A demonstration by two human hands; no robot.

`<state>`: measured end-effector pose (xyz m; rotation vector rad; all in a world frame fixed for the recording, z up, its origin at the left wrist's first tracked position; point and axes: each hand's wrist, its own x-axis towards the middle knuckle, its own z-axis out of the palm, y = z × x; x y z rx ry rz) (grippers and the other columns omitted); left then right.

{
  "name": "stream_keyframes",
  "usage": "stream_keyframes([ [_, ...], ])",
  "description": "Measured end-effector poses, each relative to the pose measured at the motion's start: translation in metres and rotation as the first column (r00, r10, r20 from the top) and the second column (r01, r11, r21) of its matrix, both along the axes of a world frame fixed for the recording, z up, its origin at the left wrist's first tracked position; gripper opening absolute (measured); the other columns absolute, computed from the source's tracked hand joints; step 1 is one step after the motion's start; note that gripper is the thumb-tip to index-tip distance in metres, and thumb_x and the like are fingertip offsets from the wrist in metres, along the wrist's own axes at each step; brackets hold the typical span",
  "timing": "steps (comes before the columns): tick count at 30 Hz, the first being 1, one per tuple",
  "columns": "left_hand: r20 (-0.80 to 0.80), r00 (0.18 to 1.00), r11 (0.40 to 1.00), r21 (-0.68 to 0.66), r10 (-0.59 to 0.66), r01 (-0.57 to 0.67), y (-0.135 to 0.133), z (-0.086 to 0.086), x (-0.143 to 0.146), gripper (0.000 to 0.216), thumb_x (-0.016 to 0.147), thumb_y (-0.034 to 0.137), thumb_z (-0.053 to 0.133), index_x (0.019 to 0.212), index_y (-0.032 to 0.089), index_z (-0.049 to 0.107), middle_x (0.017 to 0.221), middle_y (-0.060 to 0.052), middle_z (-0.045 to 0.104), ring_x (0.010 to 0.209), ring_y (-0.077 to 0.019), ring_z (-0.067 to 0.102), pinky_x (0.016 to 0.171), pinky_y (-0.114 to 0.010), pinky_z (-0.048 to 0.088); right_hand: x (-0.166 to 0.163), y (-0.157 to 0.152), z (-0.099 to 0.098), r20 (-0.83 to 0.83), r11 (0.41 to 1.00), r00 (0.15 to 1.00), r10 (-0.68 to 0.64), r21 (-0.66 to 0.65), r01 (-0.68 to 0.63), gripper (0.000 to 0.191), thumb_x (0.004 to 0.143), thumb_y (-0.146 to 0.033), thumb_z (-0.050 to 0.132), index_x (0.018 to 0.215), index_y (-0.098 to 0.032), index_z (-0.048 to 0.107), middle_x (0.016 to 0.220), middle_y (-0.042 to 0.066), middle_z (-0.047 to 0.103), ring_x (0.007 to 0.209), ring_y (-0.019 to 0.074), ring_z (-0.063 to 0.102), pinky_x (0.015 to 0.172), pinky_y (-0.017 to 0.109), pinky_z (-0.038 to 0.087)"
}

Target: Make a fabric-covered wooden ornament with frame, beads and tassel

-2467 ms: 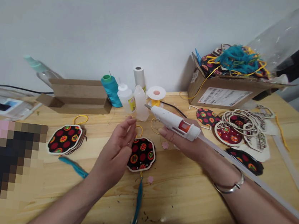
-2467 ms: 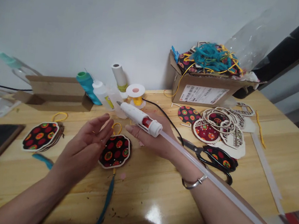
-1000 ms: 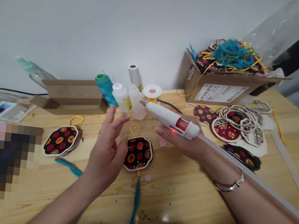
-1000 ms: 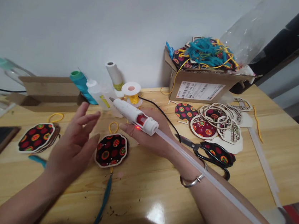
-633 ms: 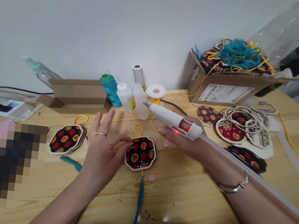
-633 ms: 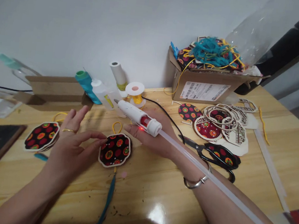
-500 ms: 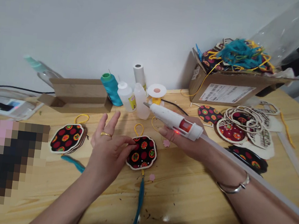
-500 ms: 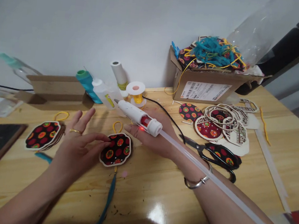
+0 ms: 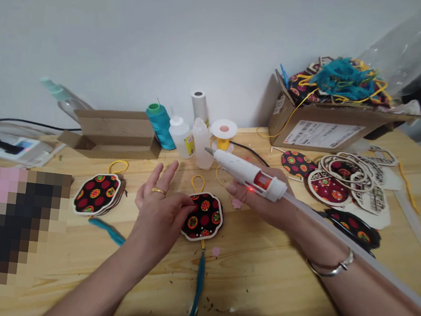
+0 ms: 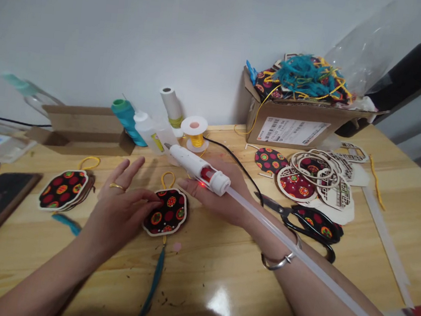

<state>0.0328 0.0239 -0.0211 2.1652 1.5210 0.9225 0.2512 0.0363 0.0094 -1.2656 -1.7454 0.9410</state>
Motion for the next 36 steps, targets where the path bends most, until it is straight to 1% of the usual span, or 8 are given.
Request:
stream_keyframes([
  [7, -0.047, 0.997, 0.997, 0.031, 0.066, -0.065, 0.005, -0.002, 0.003, 0.009, 0.078, 0.023, 0.063, 0.072, 0.024, 0.07, 0.147, -0.001, 0.036, 0.136, -0.0377, 0.023, 0.107, -0.062, 0.02, -0.002, 0.001, -0.003, 0.042, 1.0, 0.999, 0.005, 0.011, -0.006, 0.029, 0.078, -0.04, 0.063, 0.06, -0.019, 0.054, 0.057, 0.0, 0.055, 0.055, 0.0127, 0.05, 0.051, 0.027, 0.04],
  [10, -0.106, 0.99, 0.993, 0.072, 0.097, -0.089, 0.007, -0.004, 0.007, 0.01, 0.08, 0.022, 0.061, 0.074, 0.023, 0.07, 0.147, -0.005, 0.037, 0.135, -0.0355, 0.027, 0.105, -0.061, 0.025, -0.002, 0.001, -0.004, 0.044, 1.0, 0.999, 0.007, -0.003, -0.007, 0.029, 0.077, -0.04, 0.064, 0.06, -0.019, 0.054, 0.056, 0.0, 0.054, 0.054, 0.0126, 0.049, 0.05, 0.027, 0.04],
  [13, -0.161, 0.982, 0.993, 0.09, 0.095, -0.082, 0.008, -0.004, 0.01, 0.011, 0.08, 0.021, 0.062, 0.074, 0.023, 0.071, 0.146, -0.009, 0.038, 0.135, -0.0347, 0.029, 0.103, -0.061, 0.028, -0.003, 0.001, -0.005, 0.028, 1.0, 1.0, -0.004, -0.002, 0.004, 0.028, 0.076, -0.039, 0.066, 0.06, -0.019, 0.055, 0.056, -0.001, 0.054, 0.054, 0.0125, 0.049, 0.049, 0.026, 0.04],
  [18, -0.18, 0.98, 0.991, 0.117, 0.09, -0.07, 0.009, -0.005, 0.012, 0.009, 0.078, 0.02, 0.064, 0.074, 0.023, 0.072, 0.144, -0.011, 0.041, 0.133, -0.0348, 0.032, 0.1, -0.061, 0.03, -0.002, 0.001, -0.006, 0.018, 1.0, 1.0, 0.005, 0.001, -0.005, 0.028, 0.075, -0.038, 0.067, 0.058, -0.019, 0.054, 0.056, 0.0, 0.054, 0.054, 0.0123, 0.048, 0.049, 0.026, 0.04],
  [25, -0.159, 0.983, 0.99, 0.121, 0.097, -0.078, 0.009, -0.007, 0.009, 0.013, 0.082, 0.02, 0.059, 0.078, 0.025, 0.071, 0.143, -0.008, 0.043, 0.131, -0.0326, 0.037, 0.1, -0.061, 0.031, -0.002, 0.002, -0.006, 0.046, 1.0, 0.999, 0.006, 0.01, -0.006, 0.029, 0.076, -0.039, 0.066, 0.06, -0.02, 0.054, 0.057, -0.001, 0.053, 0.055, 0.0125, 0.049, 0.05, 0.026, 0.04],
  [30, -0.136, 0.984, 0.99, 0.104, 0.114, -0.1, 0.008, -0.006, 0.007, 0.016, 0.085, 0.02, 0.053, 0.089, 0.023, 0.069, 0.141, -0.009, 0.044, 0.13, -0.0317, 0.039, 0.101, -0.06, 0.031, -0.001, 0.003, -0.008, 0.04, 1.0, 0.999, 0.01, 0.018, -0.011, 0.028, 0.076, -0.04, 0.066, 0.061, -0.02, 0.055, 0.057, 0.0, 0.054, 0.055, 0.0135, 0.05, 0.051, 0.027, 0.04],
  [33, -0.158, 0.98, 0.99, 0.085, 0.122, -0.11, 0.007, -0.006, 0.008, 0.015, 0.082, 0.028, 0.059, 0.093, 0.022, 0.068, 0.141, -0.011, 0.044, 0.13, -0.0336, 0.038, 0.101, -0.06, 0.031, -0.001, 0.003, -0.008, 0.035, 1.0, 0.999, 0.017, 0.02, -0.018, 0.028, 0.075, -0.04, 0.067, 0.061, -0.02, 0.054, 0.057, 0.0, 0.054, 0.055, 0.0136, 0.05, 0.051, 0.027, 0.04],
  [36, -0.221, 0.968, 0.993, 0.053, 0.119, -0.11, 0.006, -0.005, 0.01, 0.02, 0.076, 0.032, 0.066, 0.093, 0.021, 0.068, 0.143, -0.013, 0.042, 0.131, -0.0359, 0.034, 0.101, -0.06, 0.03, -0.001, 0.003, -0.008, 0.035, 1.0, 0.999, 0.013, 0.003, -0.013, 0.028, 0.075, -0.04, 0.067, 0.06, -0.02, 0.053, 0.056, -0.001, 0.054, 0.055, 0.0136, 0.05, 0.051, 0.027, 0.04],
])
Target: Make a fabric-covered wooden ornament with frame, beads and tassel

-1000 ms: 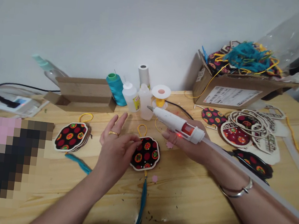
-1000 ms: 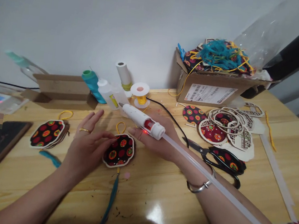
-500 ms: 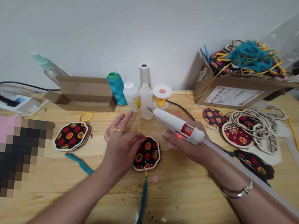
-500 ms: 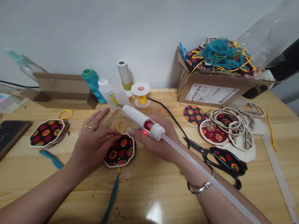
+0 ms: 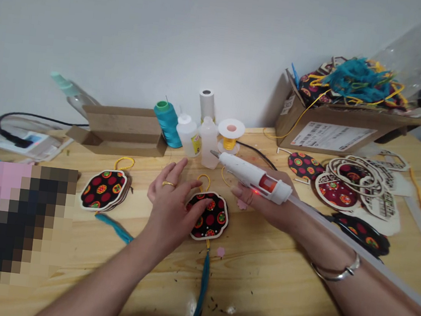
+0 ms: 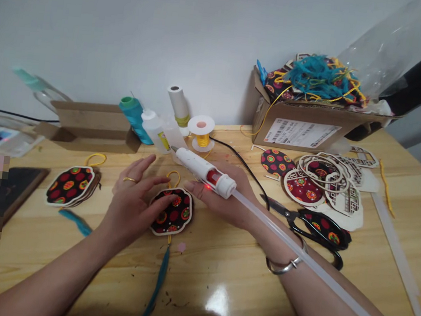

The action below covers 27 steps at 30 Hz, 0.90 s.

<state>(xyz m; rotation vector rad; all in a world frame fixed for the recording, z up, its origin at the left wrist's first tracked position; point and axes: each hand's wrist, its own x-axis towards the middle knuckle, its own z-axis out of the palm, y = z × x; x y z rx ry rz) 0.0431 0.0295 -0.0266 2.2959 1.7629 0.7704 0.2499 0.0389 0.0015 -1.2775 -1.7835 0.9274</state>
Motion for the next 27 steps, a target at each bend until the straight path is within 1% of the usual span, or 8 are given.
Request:
stream_keyframes([
  [5, -0.043, 0.999, 0.999, -0.016, 0.03, -0.031, 0.0004, 0.0017, 0.0017, 0.023, 0.076, 0.032, 0.066, 0.095, 0.02, 0.068, 0.143, -0.015, 0.042, 0.132, -0.0375, 0.032, 0.1, -0.061, 0.029, -0.0009, -0.0018, 0.0017, -0.002, 0.999, 1.0, -0.029, -0.017, 0.028, 0.028, 0.075, -0.039, 0.067, 0.06, -0.02, 0.054, 0.056, 0.0, 0.055, 0.055, 0.0136, 0.05, 0.05, 0.027, 0.04],
  [12, -0.03, 0.999, 0.999, 0.008, 0.032, -0.032, 0.0021, 0.0007, 0.0023, 0.022, 0.077, 0.031, 0.065, 0.096, 0.02, 0.067, 0.142, -0.015, 0.043, 0.131, -0.0365, 0.034, 0.1, -0.061, 0.03, -0.001, -0.0017, 0.0031, -0.001, 1.0, 1.0, -0.021, -0.007, 0.021, 0.028, 0.076, -0.039, 0.066, 0.058, -0.02, 0.056, 0.056, 0.0, 0.055, 0.055, 0.0137, 0.05, 0.051, 0.028, 0.041],
  [18, -0.01, 0.999, 0.998, 0.01, 0.054, -0.054, 0.0011, 0.0008, 0.0014, 0.021, 0.079, 0.029, 0.062, 0.098, 0.021, 0.065, 0.142, -0.013, 0.042, 0.131, -0.0353, 0.034, 0.101, -0.059, 0.03, -0.0007, -0.0014, 0.0017, 0.004, 1.0, 1.0, -0.011, -0.002, 0.011, 0.027, 0.076, -0.039, 0.066, 0.061, -0.019, 0.055, 0.056, -0.001, 0.054, 0.055, 0.0122, 0.049, 0.05, 0.025, 0.04],
  [24, 0.04, 0.998, 0.998, 0.003, 0.055, -0.055, -0.0005, 0.0034, 0.0014, 0.023, 0.084, 0.02, 0.05, 0.104, 0.022, 0.061, 0.141, -0.012, 0.043, 0.131, -0.0324, 0.035, 0.102, -0.058, 0.028, -0.0006, -0.0014, 0.0016, 0.007, 0.999, 1.0, -0.01, -0.034, 0.01, 0.028, 0.075, -0.039, 0.066, 0.061, -0.019, 0.053, 0.055, -0.001, 0.054, 0.055, 0.012, 0.049, 0.051, 0.025, 0.04],
  [27, 0.071, 0.996, 0.998, 0.036, 0.051, -0.054, -0.0014, 0.0047, 0.0009, 0.024, 0.085, 0.017, 0.046, 0.103, 0.021, 0.061, 0.14, -0.012, 0.044, 0.13, -0.0316, 0.037, 0.101, -0.058, 0.03, -0.0009, -0.0015, 0.0021, 0.013, 0.999, 1.0, -0.012, -0.034, 0.012, 0.029, 0.076, -0.04, 0.065, 0.061, -0.019, 0.052, 0.055, -0.001, 0.054, 0.055, 0.0119, 0.049, 0.051, 0.025, 0.039],
])
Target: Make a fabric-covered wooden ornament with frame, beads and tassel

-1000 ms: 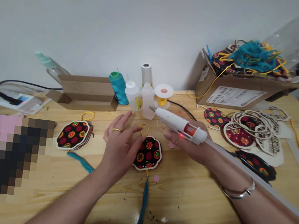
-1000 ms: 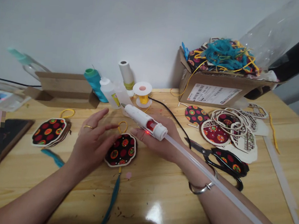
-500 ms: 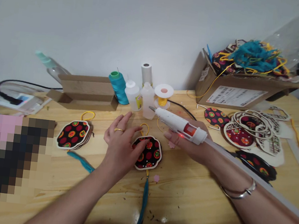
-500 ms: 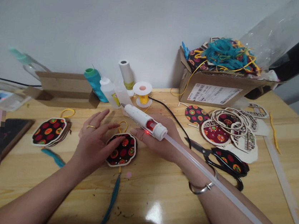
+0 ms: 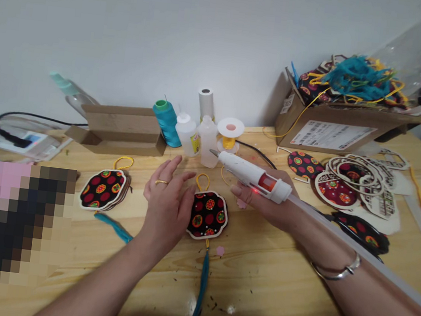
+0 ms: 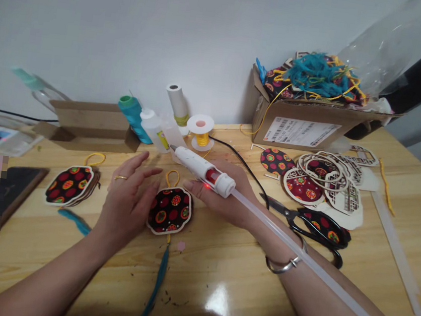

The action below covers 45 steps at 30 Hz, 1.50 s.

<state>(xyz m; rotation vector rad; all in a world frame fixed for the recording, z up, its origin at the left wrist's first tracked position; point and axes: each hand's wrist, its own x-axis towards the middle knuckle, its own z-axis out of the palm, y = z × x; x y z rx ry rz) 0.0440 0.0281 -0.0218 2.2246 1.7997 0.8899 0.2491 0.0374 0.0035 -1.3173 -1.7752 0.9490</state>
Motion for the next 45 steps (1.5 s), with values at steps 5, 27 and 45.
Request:
stream_keyframes([
  [5, -0.046, 0.997, 0.99, 0.126, -0.063, 0.069, -0.004, 0.001, -0.005, 0.032, 0.075, 0.003, 0.045, 0.083, 0.024, 0.068, 0.14, -0.006, 0.045, 0.128, -0.031, 0.039, 0.101, -0.058, 0.028, 0.0, 0.0, 0.0, -0.002, 1.0, 1.0, -0.003, 0.001, 0.003, 0.027, 0.076, -0.04, 0.064, 0.063, -0.019, 0.055, 0.057, 0.0, 0.056, 0.056, 0.013, 0.05, 0.053, 0.027, 0.041],
  [27, -0.305, 0.943, 0.959, 0.197, -0.136, 0.202, -0.015, -0.011, -0.007, 0.03, 0.071, 0.009, 0.062, 0.086, 0.033, 0.071, 0.147, 0.001, 0.036, 0.127, -0.0317, 0.035, 0.103, -0.06, 0.01, 0.0, 0.0, 0.0, -0.023, 1.0, 1.0, 0.005, -0.001, -0.005, 0.029, 0.076, -0.04, 0.066, 0.06, -0.019, 0.054, 0.057, -0.001, 0.054, 0.056, 0.012, 0.049, 0.052, 0.026, 0.039],
  [45, -0.292, 0.951, 0.964, 0.208, -0.103, 0.168, -0.016, -0.008, -0.006, 0.031, 0.074, 0.007, 0.058, 0.086, 0.033, 0.07, 0.145, 0.0, 0.039, 0.126, -0.0323, 0.037, 0.101, -0.061, 0.015, 0.001, 0.0, 0.0, 0.023, 1.0, 1.0, 0.003, 0.001, -0.003, 0.029, 0.076, -0.042, 0.064, 0.063, -0.018, 0.054, 0.056, -0.001, 0.056, 0.055, 0.0123, 0.049, 0.05, 0.026, 0.039],
])
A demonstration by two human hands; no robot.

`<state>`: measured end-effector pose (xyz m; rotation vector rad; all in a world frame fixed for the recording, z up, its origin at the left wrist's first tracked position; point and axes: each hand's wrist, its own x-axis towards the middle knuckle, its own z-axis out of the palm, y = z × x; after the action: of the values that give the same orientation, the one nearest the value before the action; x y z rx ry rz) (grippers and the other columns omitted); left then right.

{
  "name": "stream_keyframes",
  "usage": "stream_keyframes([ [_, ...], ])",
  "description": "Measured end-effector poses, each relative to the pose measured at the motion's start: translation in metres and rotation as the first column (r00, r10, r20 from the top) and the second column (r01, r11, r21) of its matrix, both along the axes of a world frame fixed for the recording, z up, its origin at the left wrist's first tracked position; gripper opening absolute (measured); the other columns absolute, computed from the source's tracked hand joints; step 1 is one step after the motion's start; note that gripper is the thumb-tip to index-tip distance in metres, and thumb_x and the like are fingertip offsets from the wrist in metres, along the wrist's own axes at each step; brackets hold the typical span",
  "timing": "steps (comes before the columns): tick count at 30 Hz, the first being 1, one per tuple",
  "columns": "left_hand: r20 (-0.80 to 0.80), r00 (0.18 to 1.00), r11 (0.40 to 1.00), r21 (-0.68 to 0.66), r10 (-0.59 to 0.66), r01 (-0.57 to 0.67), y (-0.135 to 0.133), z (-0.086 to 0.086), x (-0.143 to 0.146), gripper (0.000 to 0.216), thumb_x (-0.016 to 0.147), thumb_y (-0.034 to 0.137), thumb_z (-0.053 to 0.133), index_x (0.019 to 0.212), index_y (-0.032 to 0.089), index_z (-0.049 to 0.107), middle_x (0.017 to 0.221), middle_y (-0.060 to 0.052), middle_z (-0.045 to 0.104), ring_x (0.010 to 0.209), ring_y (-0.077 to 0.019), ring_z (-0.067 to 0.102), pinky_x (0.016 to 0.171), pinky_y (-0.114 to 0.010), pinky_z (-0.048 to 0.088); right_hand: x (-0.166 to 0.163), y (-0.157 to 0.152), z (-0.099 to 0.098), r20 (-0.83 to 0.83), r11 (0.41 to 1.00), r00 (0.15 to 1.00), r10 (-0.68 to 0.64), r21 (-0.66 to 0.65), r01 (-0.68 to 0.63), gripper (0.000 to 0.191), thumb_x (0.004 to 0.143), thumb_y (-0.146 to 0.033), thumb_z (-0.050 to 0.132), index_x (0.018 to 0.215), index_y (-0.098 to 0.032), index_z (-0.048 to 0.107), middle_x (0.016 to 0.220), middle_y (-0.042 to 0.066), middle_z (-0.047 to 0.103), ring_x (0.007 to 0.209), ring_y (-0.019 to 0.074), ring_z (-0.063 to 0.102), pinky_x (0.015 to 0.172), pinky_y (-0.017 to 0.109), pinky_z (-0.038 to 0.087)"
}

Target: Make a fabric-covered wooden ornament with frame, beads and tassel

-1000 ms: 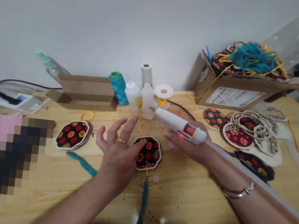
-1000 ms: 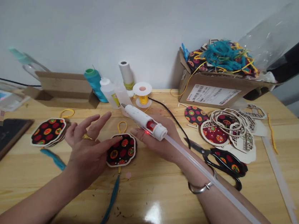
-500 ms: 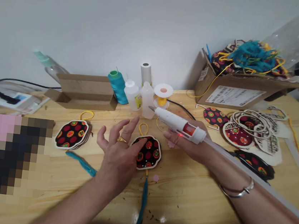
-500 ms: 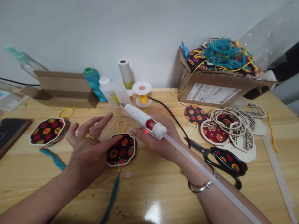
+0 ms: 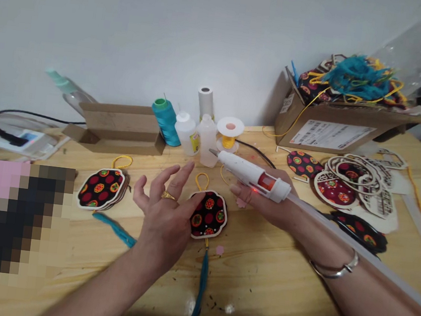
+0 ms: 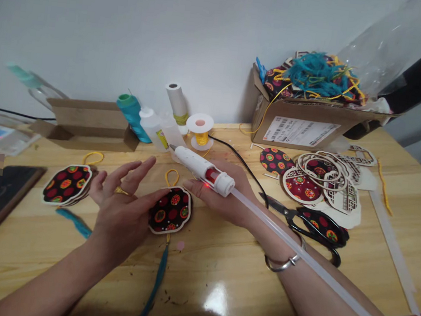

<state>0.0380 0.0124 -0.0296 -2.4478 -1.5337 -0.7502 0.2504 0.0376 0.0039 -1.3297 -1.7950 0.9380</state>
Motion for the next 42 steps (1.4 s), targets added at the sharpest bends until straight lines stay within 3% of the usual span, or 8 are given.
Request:
stream_keyframes([
  [22, -0.014, 0.999, 0.999, -0.037, -0.039, 0.039, 0.0006, -0.0004, -0.0006, 0.033, 0.072, 0.005, 0.058, 0.088, 0.03, 0.07, 0.143, -0.002, 0.043, 0.125, -0.0328, 0.037, 0.103, -0.061, 0.009, -0.0009, -0.0007, 0.002, -0.038, 1.0, 0.999, 0.007, -0.014, -0.008, 0.029, 0.075, -0.04, 0.067, 0.059, -0.019, 0.054, 0.056, -0.001, 0.053, 0.055, 0.0127, 0.048, 0.05, 0.027, 0.038],
  [31, -0.027, 0.999, 1.0, -0.015, -0.022, 0.022, 0.0005, 0.0016, 0.0019, 0.032, 0.074, 0.005, 0.054, 0.087, 0.03, 0.07, 0.141, -0.006, 0.046, 0.123, -0.0333, 0.04, 0.099, -0.063, 0.014, -0.0005, -0.0001, 0.0001, -0.03, 1.0, 0.999, 0.015, 0.002, -0.015, 0.029, 0.076, -0.04, 0.065, 0.06, -0.019, 0.053, 0.057, -0.001, 0.053, 0.055, 0.0121, 0.047, 0.05, 0.026, 0.038],
  [37, 0.087, 0.996, 0.999, -0.03, 0.022, -0.02, 0.0018, 0.007, 0.0038, 0.033, 0.071, 0.001, 0.049, 0.093, 0.019, 0.067, 0.129, -0.013, 0.058, 0.118, -0.0324, 0.047, 0.099, -0.061, 0.024, -0.0001, 0.0002, -0.0005, -0.004, 1.0, 1.0, 0.012, 0.008, -0.012, 0.029, 0.076, -0.04, 0.065, 0.06, -0.019, 0.054, 0.056, -0.001, 0.052, 0.055, 0.0122, 0.047, 0.05, 0.026, 0.037],
  [42, 0.036, 0.999, 1.0, -0.012, -0.008, 0.008, 0.0008, 0.0075, 0.0023, 0.034, 0.071, 0.001, 0.053, 0.085, 0.026, 0.072, 0.129, -0.009, 0.057, 0.12, -0.0339, 0.045, 0.096, -0.064, 0.023, -0.0006, -0.0004, 0.0004, -0.023, 1.0, 1.0, 0.015, 0.015, -0.015, 0.028, 0.076, -0.039, 0.065, 0.06, -0.019, 0.054, 0.056, -0.001, 0.053, 0.055, 0.0121, 0.047, 0.052, 0.027, 0.037],
])
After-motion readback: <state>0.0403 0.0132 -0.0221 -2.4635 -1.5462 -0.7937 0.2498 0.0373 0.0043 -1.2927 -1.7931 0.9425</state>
